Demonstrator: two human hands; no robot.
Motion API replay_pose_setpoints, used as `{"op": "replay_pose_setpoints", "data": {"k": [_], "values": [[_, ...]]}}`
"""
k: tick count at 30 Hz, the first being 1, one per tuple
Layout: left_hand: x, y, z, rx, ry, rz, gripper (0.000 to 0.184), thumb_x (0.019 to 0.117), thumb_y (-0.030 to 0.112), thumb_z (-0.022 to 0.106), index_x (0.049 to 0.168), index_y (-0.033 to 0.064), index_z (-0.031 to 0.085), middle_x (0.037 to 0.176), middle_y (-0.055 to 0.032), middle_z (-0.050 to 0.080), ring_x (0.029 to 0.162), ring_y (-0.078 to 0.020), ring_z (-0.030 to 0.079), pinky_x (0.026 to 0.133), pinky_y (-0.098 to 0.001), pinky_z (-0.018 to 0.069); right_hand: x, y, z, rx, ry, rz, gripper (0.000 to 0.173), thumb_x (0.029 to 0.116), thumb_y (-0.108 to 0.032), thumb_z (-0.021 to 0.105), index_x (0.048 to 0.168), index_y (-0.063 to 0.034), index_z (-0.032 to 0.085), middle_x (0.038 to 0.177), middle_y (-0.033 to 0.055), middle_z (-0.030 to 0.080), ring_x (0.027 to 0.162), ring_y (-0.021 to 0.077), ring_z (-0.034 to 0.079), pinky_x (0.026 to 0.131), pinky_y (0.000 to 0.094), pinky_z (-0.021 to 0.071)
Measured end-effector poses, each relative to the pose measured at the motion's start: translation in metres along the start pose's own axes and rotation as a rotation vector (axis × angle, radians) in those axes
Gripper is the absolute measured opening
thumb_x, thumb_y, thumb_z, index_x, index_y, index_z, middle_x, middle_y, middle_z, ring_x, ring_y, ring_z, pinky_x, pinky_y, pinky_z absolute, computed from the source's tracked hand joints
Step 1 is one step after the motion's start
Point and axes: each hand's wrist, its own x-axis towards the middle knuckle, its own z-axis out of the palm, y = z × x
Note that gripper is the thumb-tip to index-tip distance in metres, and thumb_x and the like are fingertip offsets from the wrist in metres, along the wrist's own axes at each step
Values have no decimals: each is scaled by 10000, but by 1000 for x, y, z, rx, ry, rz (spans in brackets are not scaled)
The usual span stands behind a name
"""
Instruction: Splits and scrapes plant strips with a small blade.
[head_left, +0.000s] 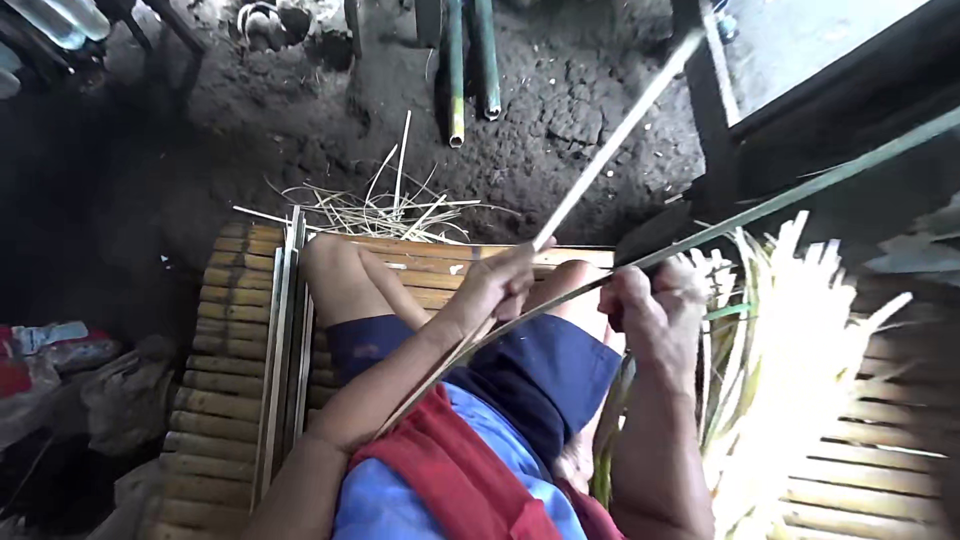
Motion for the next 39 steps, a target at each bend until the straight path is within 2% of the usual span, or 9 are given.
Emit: {"op": "replay_pose_setpoints", "data": {"k": [6,10,17,19,21,23,27,32,39], "values": [[17,10,-24,-99,110,39,360,1131,246,296,1363,55,494,584,96,426,405,15,372,398,-116,360,-37,-17,51,50,-272,-345,550,991,-529,599,786,-21,646,653,32,618,624,2,577,598,181,470],[-8,11,-9,3,-61,-13,327,1096,134,360,1356,42,537,633,80,466,456,10,398,425,-135,363,-21,1,36,122,-221,-147,396,948,-480,654,774,-124,658,641,-128,578,553,-79,519,521,137,461],[-26,32,-66,202,431,202,310,1110,209,380,1362,89,514,704,65,507,424,23,353,384,-122,338,-47,-3,9,278,-286,-92,328,978,-522,622,828,-232,645,659,-205,572,575,-127,517,530,89,447],[-35,53,-97,407,595,284,247,1111,248,392,1125,85,577,661,75,504,412,19,356,386,-134,343,-52,-3,2,291,-300,-84,310,986,-518,616,849,-241,641,673,-211,575,592,-131,521,545,90,451],[-48,80,-129,638,647,297,350,1120,261,381,1338,56,562,739,34,560,455,-10,415,424,-159,389,-51,-2,3,304,-316,-66,295,990,-511,609,863,-246,636,672,-221,571,583,-137,514,537,80,444],[-69,103,-154,907,579,168,439,1122,231,350,1501,27,436,869,-27,648,543,-49,523,503,-209,473,-48,3,10,308,-309,-17,307,988,-493,614,861,-215,640,643,-219,549,543,-130,486,501,86,420],[-143,74,-179,837,391,-314,305,1089,149,451,1351,21,540,1019,-29,728,760,-84,691,712,-266,596,-45,7,37,325,-342,60,291,973,-390,616,857,-128,667,639,-191,559,540,-120,493,510,101,438],[-168,43,-178,1137,96,-675,343,1051,143,559,1321,-59,623,1263,-221,667,1183,-282,640,1078,-453,459,-49,-5,94,134,-549,90,484,991,-490,579,844,-53,726,682,14,659,637,103,636,632,361,541],[-22,96,-75,1110,182,-9,411,1099,209,449,1456,11,502,1251,-169,676,1102,-218,673,1000,-399,525,-66,-36,152,38,-802,-109,624,1012,-510,555,757,49,667,662,186,636,677,355,671,654,551,522]]}}
